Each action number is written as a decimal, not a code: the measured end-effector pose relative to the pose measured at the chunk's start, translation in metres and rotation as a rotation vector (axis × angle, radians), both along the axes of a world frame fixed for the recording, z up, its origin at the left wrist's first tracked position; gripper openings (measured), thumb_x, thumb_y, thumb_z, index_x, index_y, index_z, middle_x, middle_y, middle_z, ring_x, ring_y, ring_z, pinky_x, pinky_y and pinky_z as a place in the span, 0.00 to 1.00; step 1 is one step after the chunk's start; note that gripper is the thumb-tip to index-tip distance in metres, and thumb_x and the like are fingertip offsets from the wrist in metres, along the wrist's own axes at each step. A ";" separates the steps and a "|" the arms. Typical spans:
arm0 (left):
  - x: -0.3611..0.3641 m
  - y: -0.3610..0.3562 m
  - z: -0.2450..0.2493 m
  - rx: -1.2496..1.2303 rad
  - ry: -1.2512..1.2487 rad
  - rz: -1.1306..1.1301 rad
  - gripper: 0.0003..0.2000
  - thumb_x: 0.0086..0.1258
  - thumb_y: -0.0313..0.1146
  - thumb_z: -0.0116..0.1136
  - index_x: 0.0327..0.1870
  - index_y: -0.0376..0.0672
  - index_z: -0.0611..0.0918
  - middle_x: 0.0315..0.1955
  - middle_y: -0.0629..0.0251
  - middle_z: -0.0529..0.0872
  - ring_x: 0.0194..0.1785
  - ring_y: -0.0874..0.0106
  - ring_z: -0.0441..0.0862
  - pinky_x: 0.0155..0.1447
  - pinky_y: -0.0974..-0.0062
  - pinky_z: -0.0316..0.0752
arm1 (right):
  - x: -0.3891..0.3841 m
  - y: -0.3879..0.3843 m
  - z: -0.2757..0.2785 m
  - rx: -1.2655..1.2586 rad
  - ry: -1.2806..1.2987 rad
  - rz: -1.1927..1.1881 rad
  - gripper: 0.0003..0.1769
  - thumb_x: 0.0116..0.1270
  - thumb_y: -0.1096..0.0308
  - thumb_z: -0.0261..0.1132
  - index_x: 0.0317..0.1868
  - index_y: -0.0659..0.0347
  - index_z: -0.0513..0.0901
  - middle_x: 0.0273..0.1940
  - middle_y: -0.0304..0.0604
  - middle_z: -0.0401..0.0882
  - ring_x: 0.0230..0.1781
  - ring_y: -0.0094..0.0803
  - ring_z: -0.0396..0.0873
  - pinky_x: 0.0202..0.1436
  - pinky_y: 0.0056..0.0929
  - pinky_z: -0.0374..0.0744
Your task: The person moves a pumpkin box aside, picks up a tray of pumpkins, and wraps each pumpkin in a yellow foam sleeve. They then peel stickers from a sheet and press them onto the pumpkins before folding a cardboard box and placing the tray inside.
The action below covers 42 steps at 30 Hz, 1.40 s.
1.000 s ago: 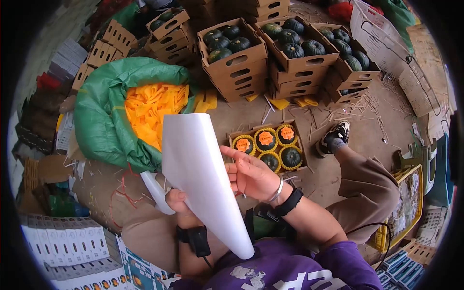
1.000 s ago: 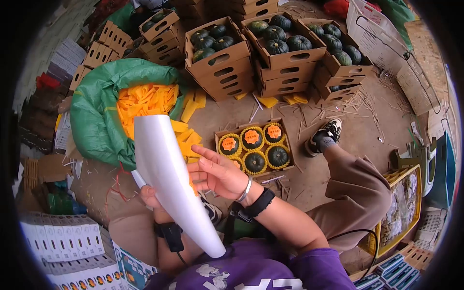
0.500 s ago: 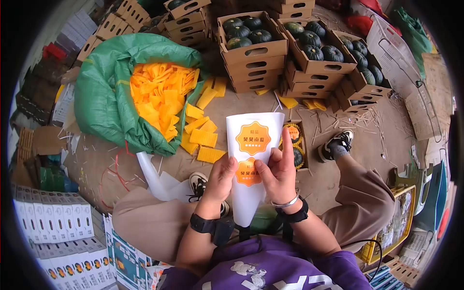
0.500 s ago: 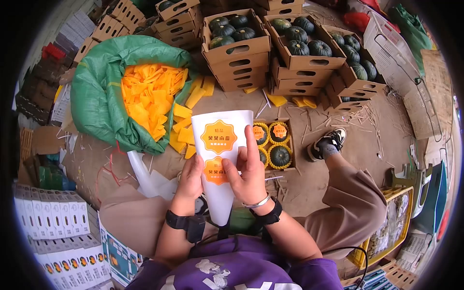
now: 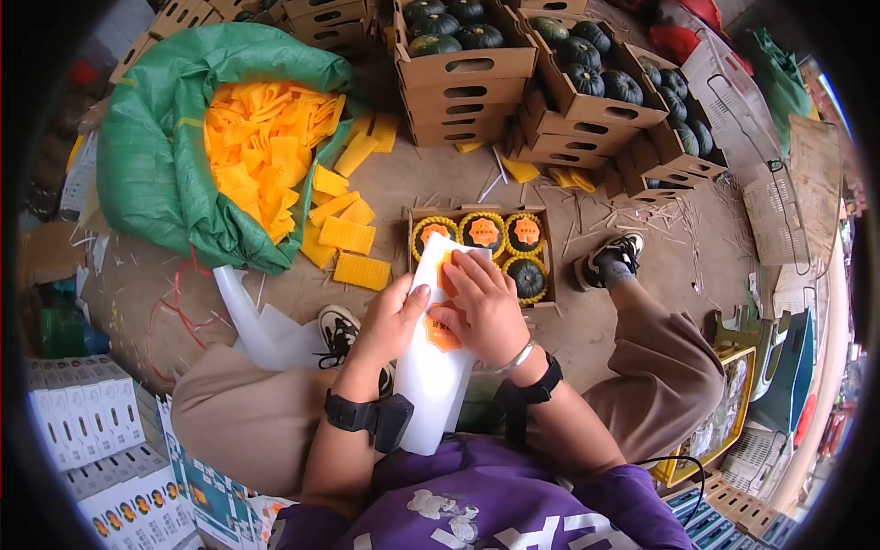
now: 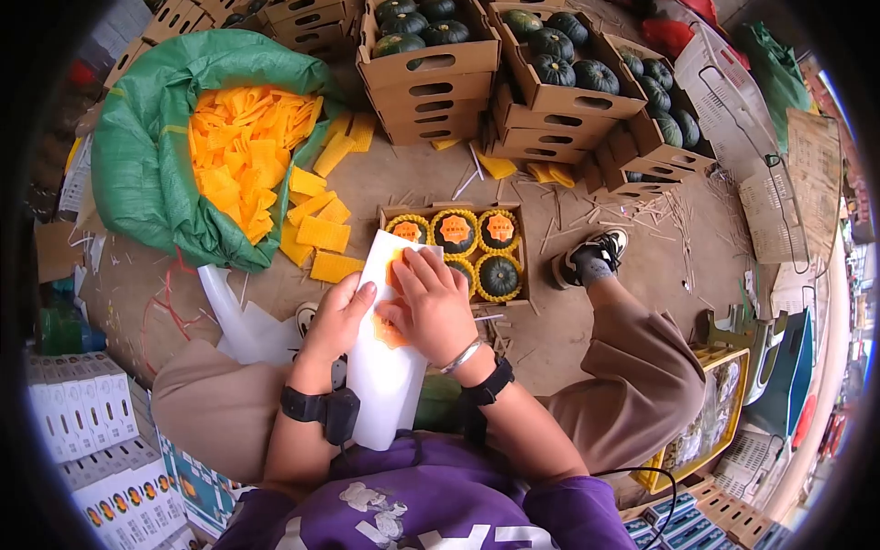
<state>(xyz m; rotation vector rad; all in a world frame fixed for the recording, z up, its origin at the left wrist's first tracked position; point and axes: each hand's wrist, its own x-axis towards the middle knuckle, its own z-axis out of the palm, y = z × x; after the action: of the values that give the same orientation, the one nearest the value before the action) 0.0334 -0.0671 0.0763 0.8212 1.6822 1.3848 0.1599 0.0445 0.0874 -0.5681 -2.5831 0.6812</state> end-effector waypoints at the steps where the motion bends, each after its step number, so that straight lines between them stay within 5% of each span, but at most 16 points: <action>1: -0.003 0.002 -0.010 -0.060 -0.035 0.021 0.17 0.76 0.42 0.44 0.45 0.34 0.78 0.32 0.63 0.82 0.34 0.78 0.76 0.41 0.78 0.72 | -0.003 -0.004 0.001 0.092 -0.085 -0.028 0.34 0.55 0.53 0.68 0.61 0.57 0.71 0.64 0.54 0.65 0.65 0.49 0.63 0.63 0.49 0.63; 4: -0.001 0.011 -0.026 -0.057 -0.192 0.113 0.21 0.77 0.46 0.42 0.40 0.34 0.79 0.32 0.64 0.83 0.32 0.80 0.76 0.39 0.79 0.72 | -0.003 -0.007 -0.014 0.231 -0.194 -0.029 0.42 0.60 0.45 0.61 0.71 0.52 0.59 0.70 0.60 0.53 0.70 0.57 0.54 0.67 0.57 0.56; 6: -0.002 0.016 -0.021 0.013 -0.612 0.240 0.21 0.76 0.46 0.42 0.40 0.33 0.79 0.32 0.66 0.83 0.31 0.79 0.75 0.38 0.79 0.72 | -0.004 -0.002 -0.031 -0.082 -0.061 0.039 0.41 0.63 0.44 0.59 0.71 0.55 0.58 0.70 0.61 0.53 0.70 0.58 0.53 0.66 0.56 0.58; 8: -0.004 0.014 -0.033 0.022 -0.599 0.224 0.21 0.76 0.46 0.44 0.40 0.33 0.79 0.33 0.64 0.83 0.33 0.77 0.77 0.39 0.78 0.72 | -0.004 0.005 -0.037 -0.330 0.042 0.088 0.41 0.64 0.47 0.59 0.71 0.58 0.56 0.70 0.61 0.53 0.70 0.60 0.52 0.66 0.53 0.60; 11: -0.006 0.015 -0.047 0.018 -0.058 0.077 0.18 0.75 0.43 0.45 0.44 0.34 0.76 0.36 0.54 0.84 0.42 0.67 0.81 0.44 0.69 0.74 | -0.005 0.013 -0.033 -0.168 0.058 -0.040 0.39 0.62 0.54 0.63 0.69 0.61 0.61 0.68 0.59 0.59 0.69 0.58 0.55 0.66 0.50 0.61; 14: -0.004 0.020 -0.041 -0.022 0.061 0.085 0.14 0.75 0.40 0.46 0.48 0.36 0.76 0.36 0.50 0.83 0.41 0.60 0.82 0.45 0.66 0.74 | -0.007 0.020 -0.020 0.134 -0.083 -0.025 0.31 0.59 0.58 0.65 0.62 0.61 0.71 0.68 0.55 0.60 0.70 0.56 0.54 0.66 0.49 0.61; 16: -0.005 0.022 -0.024 -0.107 0.078 0.007 0.13 0.74 0.37 0.46 0.48 0.37 0.76 0.36 0.49 0.83 0.41 0.56 0.82 0.45 0.65 0.74 | -0.008 0.021 -0.031 0.122 -0.037 -0.026 0.21 0.56 0.64 0.66 0.51 0.62 0.79 0.62 0.52 0.70 0.64 0.50 0.66 0.63 0.43 0.66; 18: -0.005 0.025 -0.021 -0.189 0.091 -0.079 0.12 0.73 0.35 0.47 0.49 0.38 0.76 0.36 0.47 0.83 0.40 0.53 0.81 0.44 0.64 0.74 | -0.004 0.024 -0.045 -0.296 -0.015 0.023 0.14 0.55 0.70 0.66 0.43 0.63 0.82 0.49 0.48 0.81 0.49 0.45 0.79 0.53 0.37 0.75; 19: -0.006 0.026 -0.024 -0.205 0.143 -0.120 0.12 0.73 0.34 0.47 0.49 0.36 0.76 0.35 0.51 0.83 0.38 0.61 0.81 0.43 0.68 0.74 | -0.007 0.025 -0.044 -0.264 0.169 -0.017 0.10 0.54 0.73 0.66 0.38 0.65 0.83 0.37 0.47 0.84 0.33 0.43 0.82 0.41 0.32 0.79; 20: -0.006 0.027 -0.026 -0.221 0.194 -0.161 0.12 0.74 0.33 0.47 0.50 0.35 0.77 0.33 0.54 0.84 0.35 0.69 0.80 0.42 0.71 0.74 | -0.007 0.029 -0.045 -0.264 0.160 -0.024 0.10 0.54 0.73 0.66 0.38 0.65 0.83 0.37 0.47 0.84 0.33 0.43 0.82 0.41 0.32 0.79; 21: -0.004 0.029 -0.027 -0.225 0.265 -0.164 0.12 0.72 0.33 0.48 0.47 0.35 0.77 0.32 0.48 0.83 0.34 0.58 0.81 0.42 0.68 0.74 | -0.005 0.032 -0.048 -0.334 0.124 -0.044 0.08 0.54 0.74 0.65 0.37 0.65 0.83 0.36 0.48 0.84 0.32 0.44 0.82 0.38 0.33 0.80; 26: -0.006 0.035 -0.036 -0.487 0.337 -0.215 0.12 0.71 0.34 0.47 0.42 0.34 0.77 0.34 0.44 0.82 0.39 0.48 0.79 0.43 0.59 0.73 | 0.020 0.070 -0.101 -0.660 -0.096 -0.379 0.07 0.56 0.71 0.66 0.35 0.63 0.84 0.33 0.50 0.83 0.31 0.44 0.82 0.34 0.32 0.79; 28: -0.011 0.027 -0.058 -0.596 0.431 -0.165 0.11 0.72 0.34 0.45 0.40 0.37 0.78 0.33 0.46 0.82 0.40 0.48 0.79 0.43 0.54 0.72 | 0.045 0.099 -0.134 -0.360 0.003 -0.695 0.06 0.56 0.70 0.66 0.33 0.62 0.84 0.32 0.49 0.83 0.30 0.44 0.82 0.32 0.34 0.79; 30: -0.018 0.024 -0.063 -0.616 0.478 -0.142 0.12 0.73 0.35 0.43 0.40 0.37 0.78 0.35 0.45 0.82 0.42 0.48 0.79 0.45 0.54 0.71 | 0.078 0.123 -0.156 0.139 -0.046 -0.557 0.04 0.57 0.69 0.64 0.29 0.60 0.82 0.30 0.46 0.82 0.30 0.42 0.81 0.33 0.36 0.79; 38: -0.022 0.025 -0.060 -0.551 0.394 -0.046 0.12 0.73 0.35 0.44 0.39 0.33 0.75 0.35 0.41 0.81 0.43 0.45 0.78 0.45 0.56 0.71 | 0.088 0.119 -0.199 0.199 -0.393 -0.298 0.04 0.57 0.68 0.59 0.29 0.58 0.79 0.33 0.42 0.80 0.36 0.38 0.80 0.41 0.35 0.78; 42: -0.022 0.025 -0.063 -0.531 0.361 -0.023 0.13 0.73 0.35 0.45 0.39 0.32 0.75 0.35 0.40 0.81 0.42 0.45 0.78 0.45 0.57 0.71 | 0.106 0.108 -0.226 0.288 -0.314 -0.192 0.06 0.57 0.72 0.59 0.33 0.58 0.82 0.46 0.40 0.80 0.53 0.34 0.77 0.51 0.31 0.78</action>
<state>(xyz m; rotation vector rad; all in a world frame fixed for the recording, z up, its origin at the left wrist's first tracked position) 0.0114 -0.0425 0.0137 0.8000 2.1739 0.7344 0.2659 0.1526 -0.1384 -0.8691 -2.7917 0.1602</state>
